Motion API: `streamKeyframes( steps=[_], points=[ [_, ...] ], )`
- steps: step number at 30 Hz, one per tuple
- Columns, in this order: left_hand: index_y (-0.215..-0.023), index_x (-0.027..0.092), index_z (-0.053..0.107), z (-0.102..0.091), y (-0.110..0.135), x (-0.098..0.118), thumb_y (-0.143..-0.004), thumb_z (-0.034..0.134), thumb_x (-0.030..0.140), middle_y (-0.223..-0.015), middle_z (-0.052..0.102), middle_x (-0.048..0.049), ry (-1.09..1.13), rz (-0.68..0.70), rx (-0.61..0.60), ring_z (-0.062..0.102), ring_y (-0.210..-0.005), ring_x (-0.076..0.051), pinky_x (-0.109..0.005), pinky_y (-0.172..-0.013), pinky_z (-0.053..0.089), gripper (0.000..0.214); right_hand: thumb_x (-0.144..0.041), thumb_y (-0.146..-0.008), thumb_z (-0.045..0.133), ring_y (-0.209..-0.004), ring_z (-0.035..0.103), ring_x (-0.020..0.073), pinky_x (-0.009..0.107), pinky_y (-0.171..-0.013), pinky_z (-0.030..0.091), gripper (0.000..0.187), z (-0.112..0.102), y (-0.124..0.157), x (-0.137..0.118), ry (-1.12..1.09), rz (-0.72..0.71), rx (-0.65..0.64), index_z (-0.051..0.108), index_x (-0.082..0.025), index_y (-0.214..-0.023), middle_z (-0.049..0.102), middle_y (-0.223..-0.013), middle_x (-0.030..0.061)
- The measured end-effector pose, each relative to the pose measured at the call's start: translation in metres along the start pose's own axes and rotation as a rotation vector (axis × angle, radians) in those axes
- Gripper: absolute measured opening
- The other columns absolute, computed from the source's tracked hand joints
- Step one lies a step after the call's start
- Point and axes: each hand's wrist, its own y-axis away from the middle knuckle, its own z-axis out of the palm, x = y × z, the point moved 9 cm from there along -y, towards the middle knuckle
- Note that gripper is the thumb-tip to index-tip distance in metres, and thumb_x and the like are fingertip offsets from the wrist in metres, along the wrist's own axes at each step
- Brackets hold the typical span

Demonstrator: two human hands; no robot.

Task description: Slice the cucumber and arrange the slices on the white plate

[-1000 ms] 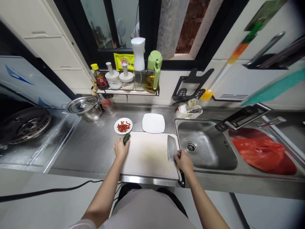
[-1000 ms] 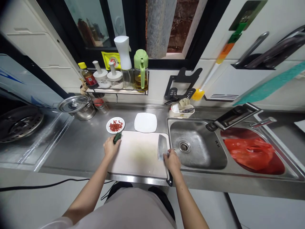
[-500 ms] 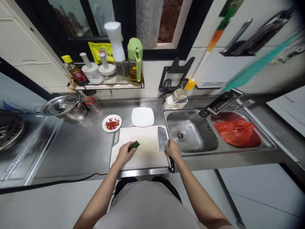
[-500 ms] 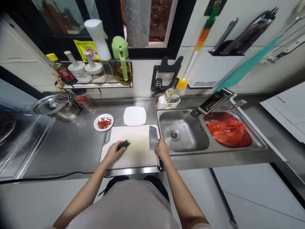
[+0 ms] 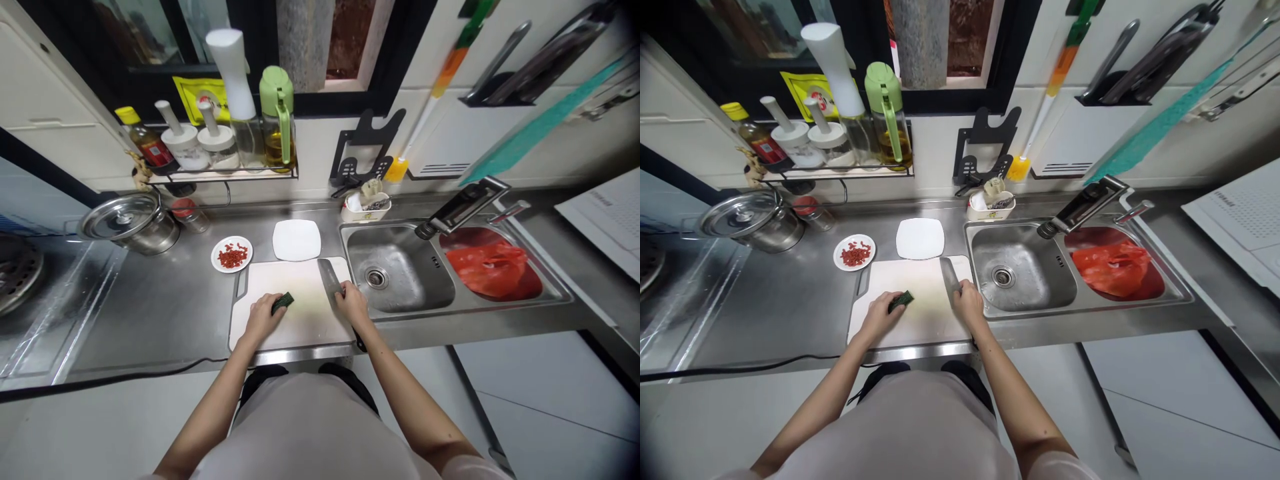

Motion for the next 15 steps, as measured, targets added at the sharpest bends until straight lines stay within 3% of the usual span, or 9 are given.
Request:
streamKeyframes(
  steps=[8, 15],
  points=[
    [-0.123, 0.024, 0.056, -0.004, 0.006, 0.006, -0.085, 0.055, 0.027, -0.108, 0.063, -0.0067, 0.106, 0.133, 0.125, 0.058, -0.1, -0.021, -0.038, -0.089, 0.047, 0.038, -0.02, -0.09, 0.042, -0.085, 0.057, 0.0158, 0.025, -0.068, 0.032, 0.02, 0.0, 0.01, -0.021, 0.109, -0.03, -0.021, 0.051, -0.017, -0.108, 0.06, -0.105, 0.0075],
    [-0.122, 0.025, 0.058, -0.002, 0.008, 0.011, -0.088, 0.051, 0.024, -0.109, 0.06, -0.0063, 0.129, 0.191, 0.16, 0.057, -0.102, -0.019, -0.035, -0.092, 0.047, 0.035, -0.025, -0.092, 0.038, -0.088, 0.06, 0.0182, 0.027, -0.07, 0.035, 0.024, 0.002, 0.018, -0.031, 0.151, -0.046, -0.098, 0.046, -0.019, -0.113, 0.059, -0.11, 0.0085]
  ],
)
